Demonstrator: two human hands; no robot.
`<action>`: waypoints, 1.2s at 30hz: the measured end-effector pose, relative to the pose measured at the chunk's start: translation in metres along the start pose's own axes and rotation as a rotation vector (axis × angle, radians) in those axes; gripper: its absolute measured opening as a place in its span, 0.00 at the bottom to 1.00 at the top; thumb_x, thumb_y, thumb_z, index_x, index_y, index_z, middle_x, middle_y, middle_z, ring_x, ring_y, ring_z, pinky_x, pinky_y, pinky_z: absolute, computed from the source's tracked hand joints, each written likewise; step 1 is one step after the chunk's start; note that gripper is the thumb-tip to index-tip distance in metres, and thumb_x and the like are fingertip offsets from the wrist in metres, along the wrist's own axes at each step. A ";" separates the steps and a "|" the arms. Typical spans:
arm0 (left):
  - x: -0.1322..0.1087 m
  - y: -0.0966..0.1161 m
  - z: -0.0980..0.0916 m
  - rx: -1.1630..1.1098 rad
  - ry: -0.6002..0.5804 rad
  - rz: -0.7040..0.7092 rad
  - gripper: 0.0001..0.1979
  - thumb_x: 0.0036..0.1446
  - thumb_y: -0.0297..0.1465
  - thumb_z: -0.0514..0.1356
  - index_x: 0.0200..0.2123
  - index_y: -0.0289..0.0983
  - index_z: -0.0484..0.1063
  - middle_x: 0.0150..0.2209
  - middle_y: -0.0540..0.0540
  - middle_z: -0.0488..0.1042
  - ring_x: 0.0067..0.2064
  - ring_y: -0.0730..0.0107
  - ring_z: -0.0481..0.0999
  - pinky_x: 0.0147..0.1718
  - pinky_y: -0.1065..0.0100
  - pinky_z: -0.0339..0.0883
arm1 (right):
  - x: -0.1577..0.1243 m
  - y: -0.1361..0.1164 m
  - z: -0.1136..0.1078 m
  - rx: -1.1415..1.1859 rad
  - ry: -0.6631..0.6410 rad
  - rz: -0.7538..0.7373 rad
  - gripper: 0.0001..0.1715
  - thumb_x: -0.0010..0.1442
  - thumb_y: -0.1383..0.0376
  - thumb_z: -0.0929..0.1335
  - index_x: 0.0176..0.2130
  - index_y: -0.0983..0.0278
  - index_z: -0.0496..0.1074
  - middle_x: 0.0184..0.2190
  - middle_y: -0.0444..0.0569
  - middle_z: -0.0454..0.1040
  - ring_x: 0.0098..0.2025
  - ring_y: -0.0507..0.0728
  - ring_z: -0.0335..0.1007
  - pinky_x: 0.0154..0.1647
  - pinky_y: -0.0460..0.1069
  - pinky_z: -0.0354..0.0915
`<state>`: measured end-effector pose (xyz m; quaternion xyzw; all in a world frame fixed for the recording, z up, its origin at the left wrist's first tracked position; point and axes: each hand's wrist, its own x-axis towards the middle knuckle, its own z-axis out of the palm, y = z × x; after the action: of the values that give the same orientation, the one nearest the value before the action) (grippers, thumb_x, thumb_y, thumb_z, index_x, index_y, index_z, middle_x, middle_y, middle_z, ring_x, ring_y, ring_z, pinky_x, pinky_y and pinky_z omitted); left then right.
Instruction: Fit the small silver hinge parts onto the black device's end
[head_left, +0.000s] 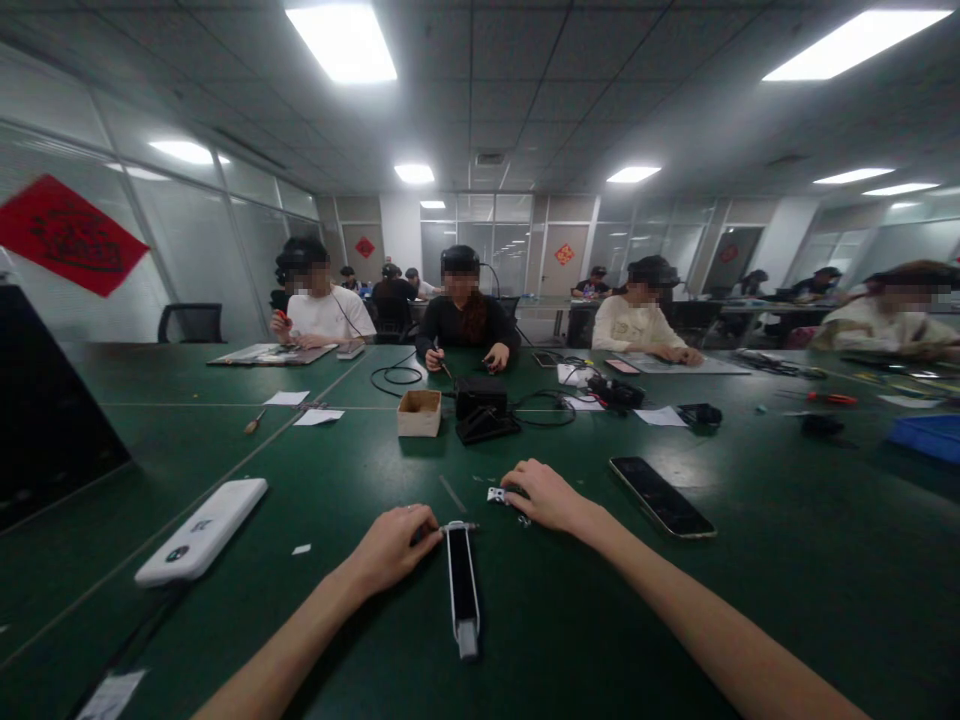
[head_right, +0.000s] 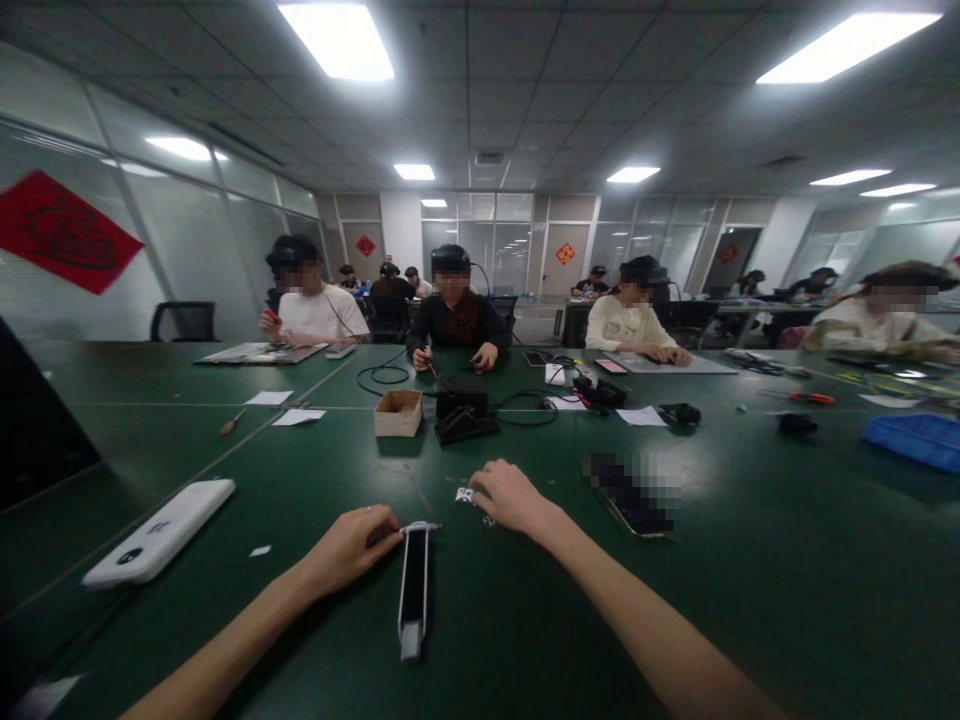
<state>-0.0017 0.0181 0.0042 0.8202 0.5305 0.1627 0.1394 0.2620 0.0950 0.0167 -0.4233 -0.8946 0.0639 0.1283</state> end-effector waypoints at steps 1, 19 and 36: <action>0.000 0.000 0.001 0.011 -0.001 0.000 0.11 0.60 0.36 0.53 0.36 0.38 0.71 0.34 0.47 0.73 0.35 0.66 0.71 0.34 0.68 0.61 | 0.000 -0.002 0.001 0.003 -0.001 -0.020 0.14 0.62 0.62 0.63 0.44 0.62 0.74 0.41 0.52 0.72 0.43 0.57 0.65 0.43 0.51 0.60; -0.003 0.017 -0.010 -0.384 0.188 -0.077 0.17 0.60 0.42 0.51 0.40 0.36 0.72 0.35 0.47 0.75 0.35 0.66 0.71 0.35 0.68 0.63 | -0.017 -0.074 -0.004 0.043 0.195 -0.413 0.13 0.64 0.67 0.61 0.44 0.61 0.72 0.39 0.51 0.71 0.40 0.56 0.63 0.40 0.50 0.57; 0.004 -0.014 -0.008 -0.427 0.166 -0.354 0.17 0.49 0.39 0.55 0.33 0.33 0.76 0.30 0.45 0.79 0.34 0.61 0.77 0.33 0.67 0.66 | -0.021 -0.056 0.039 0.105 0.273 -0.044 0.13 0.63 0.68 0.59 0.40 0.65 0.72 0.39 0.52 0.72 0.40 0.57 0.65 0.43 0.52 0.59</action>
<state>-0.0145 0.0279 0.0064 0.6508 0.6285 0.3105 0.2915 0.2226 0.0430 -0.0121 -0.4010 -0.8733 0.0498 0.2721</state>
